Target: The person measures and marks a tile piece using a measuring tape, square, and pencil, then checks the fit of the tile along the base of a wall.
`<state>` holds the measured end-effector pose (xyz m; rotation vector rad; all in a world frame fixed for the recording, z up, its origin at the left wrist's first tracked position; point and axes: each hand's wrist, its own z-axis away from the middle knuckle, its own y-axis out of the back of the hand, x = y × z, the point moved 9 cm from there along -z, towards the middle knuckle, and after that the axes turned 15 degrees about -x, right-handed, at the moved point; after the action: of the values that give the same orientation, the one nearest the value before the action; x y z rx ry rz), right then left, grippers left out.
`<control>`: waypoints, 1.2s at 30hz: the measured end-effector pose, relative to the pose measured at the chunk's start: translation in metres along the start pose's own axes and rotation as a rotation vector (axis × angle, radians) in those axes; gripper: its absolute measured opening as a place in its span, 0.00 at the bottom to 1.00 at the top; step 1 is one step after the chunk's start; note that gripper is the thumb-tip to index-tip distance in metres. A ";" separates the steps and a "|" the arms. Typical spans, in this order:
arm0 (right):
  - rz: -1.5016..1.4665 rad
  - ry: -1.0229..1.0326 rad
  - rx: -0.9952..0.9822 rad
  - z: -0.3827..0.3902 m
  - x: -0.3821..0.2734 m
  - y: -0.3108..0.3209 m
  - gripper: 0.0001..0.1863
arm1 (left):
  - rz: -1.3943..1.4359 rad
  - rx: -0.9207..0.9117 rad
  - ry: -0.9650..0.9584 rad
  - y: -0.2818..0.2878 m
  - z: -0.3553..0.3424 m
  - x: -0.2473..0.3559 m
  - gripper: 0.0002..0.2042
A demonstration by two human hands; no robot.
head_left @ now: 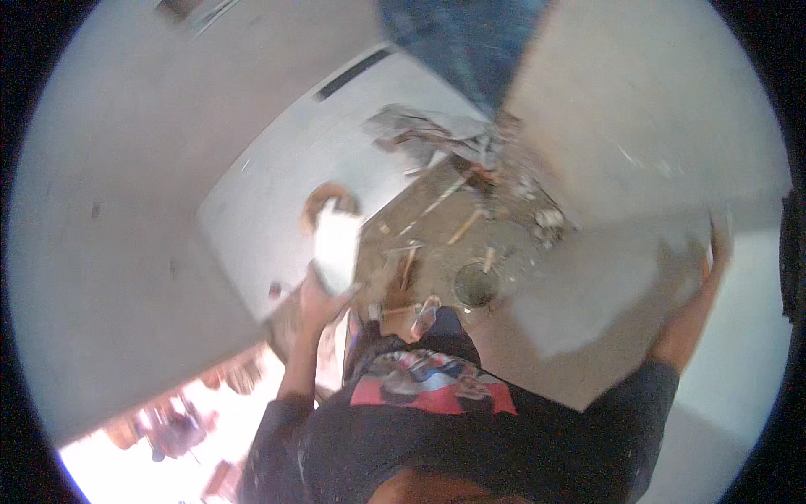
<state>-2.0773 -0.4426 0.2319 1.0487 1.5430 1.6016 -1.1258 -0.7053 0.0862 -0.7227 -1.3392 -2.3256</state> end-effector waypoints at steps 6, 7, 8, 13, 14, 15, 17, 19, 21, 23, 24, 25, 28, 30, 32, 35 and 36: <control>0.330 -0.081 -0.261 -0.016 0.065 -0.029 0.36 | 0.009 -0.042 0.022 0.002 -0.011 0.012 0.47; 0.371 -0.089 -0.284 -0.012 0.080 -0.023 0.37 | 0.000 -0.046 -0.003 -0.002 -0.012 0.014 0.47; 0.389 -0.105 -0.285 -0.009 0.091 -0.014 0.37 | 0.019 -0.059 -0.008 -0.005 -0.013 0.013 0.47; 0.175 -0.180 -0.173 0.031 0.029 -0.026 0.34 | -0.002 -0.062 0.097 0.004 0.011 0.003 0.47; 0.220 -0.163 -0.127 0.032 0.031 -0.025 0.32 | -0.002 -0.052 0.096 0.007 0.012 0.003 0.47; 0.259 -0.145 -0.086 0.032 0.040 -0.031 0.31 | -0.008 -0.041 0.097 0.009 0.015 0.005 0.47; 0.332 -0.179 -0.008 -0.003 0.135 0.041 0.26 | 0.083 -0.061 0.031 -0.010 0.004 -0.009 0.47; 0.299 -0.169 0.056 -0.023 0.137 0.060 0.25 | 0.075 -0.008 0.069 -0.002 0.023 -0.029 0.48; 0.272 -0.179 0.111 -0.038 0.138 0.105 0.23 | 0.086 -0.028 0.132 0.007 0.036 -0.041 0.48; 0.260 -0.188 0.173 -0.042 0.120 0.137 0.22 | 0.109 -0.049 0.153 0.006 0.046 -0.057 0.48; 0.242 -0.207 0.241 -0.026 0.128 0.163 0.22 | 0.111 -0.052 0.122 0.006 0.045 -0.061 0.48; 0.208 -0.169 0.286 -0.031 0.093 0.179 0.22 | 0.126 -0.042 0.136 0.011 0.054 -0.076 0.48; 0.056 -0.081 0.436 0.016 0.035 0.207 0.21 | 0.066 -0.006 0.202 0.019 0.062 -0.111 0.49; -0.051 0.027 0.489 0.051 -0.014 0.230 0.20 | 0.126 0.002 0.197 0.028 0.078 -0.127 0.49; -0.180 0.155 0.475 0.091 -0.084 0.235 0.20 | 0.188 0.048 0.179 0.035 0.094 -0.160 0.48; -0.402 0.308 0.294 0.175 -0.190 0.218 0.19 | 0.289 0.111 0.164 0.045 0.126 -0.215 0.48; -0.492 0.346 0.183 0.204 -0.232 0.201 0.19 | 0.308 0.122 0.196 0.051 0.139 -0.238 0.48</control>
<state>-1.7781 -0.5703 0.4046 0.4306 2.0184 1.3542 -0.8726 -0.5953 0.0390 -0.5981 -1.1801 -1.9974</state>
